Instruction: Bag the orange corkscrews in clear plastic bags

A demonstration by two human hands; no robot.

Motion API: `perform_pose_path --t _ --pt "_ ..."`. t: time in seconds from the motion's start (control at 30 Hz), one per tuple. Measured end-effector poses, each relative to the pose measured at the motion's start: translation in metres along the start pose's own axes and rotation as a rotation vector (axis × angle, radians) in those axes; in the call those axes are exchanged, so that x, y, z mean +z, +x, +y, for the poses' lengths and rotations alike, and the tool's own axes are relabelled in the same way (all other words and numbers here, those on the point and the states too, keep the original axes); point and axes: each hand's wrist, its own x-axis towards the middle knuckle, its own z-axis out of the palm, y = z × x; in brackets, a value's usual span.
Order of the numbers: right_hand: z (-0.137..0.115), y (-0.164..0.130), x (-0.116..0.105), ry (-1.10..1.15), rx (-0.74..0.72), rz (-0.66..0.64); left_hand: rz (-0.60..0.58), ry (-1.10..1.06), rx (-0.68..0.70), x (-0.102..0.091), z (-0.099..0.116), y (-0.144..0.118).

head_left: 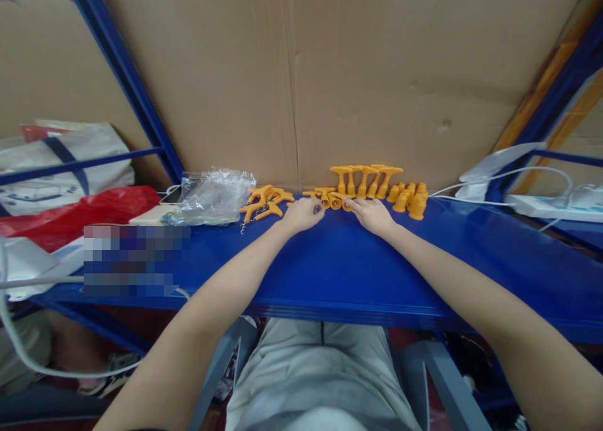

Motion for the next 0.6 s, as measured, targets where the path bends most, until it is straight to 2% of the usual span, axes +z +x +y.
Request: perform_pose_path --t 0.13,0.3,0.5,0.6 --pt "-0.002 0.000 -0.001 0.034 -0.038 -0.102 -0.028 0.034 0.000 0.000 0.001 -0.002" --pt "-0.005 -0.001 -0.006 0.045 -0.018 -0.126 -0.062 0.125 -0.044 -0.007 0.000 -0.001" --pt "-0.006 -0.002 -0.010 0.082 0.007 -0.139 -0.071 0.324 -0.285 -0.018 -0.025 0.002" --pt "-0.003 -0.002 -0.005 0.110 0.010 -0.107 -0.203 0.370 -0.365 -0.016 -0.038 0.003"
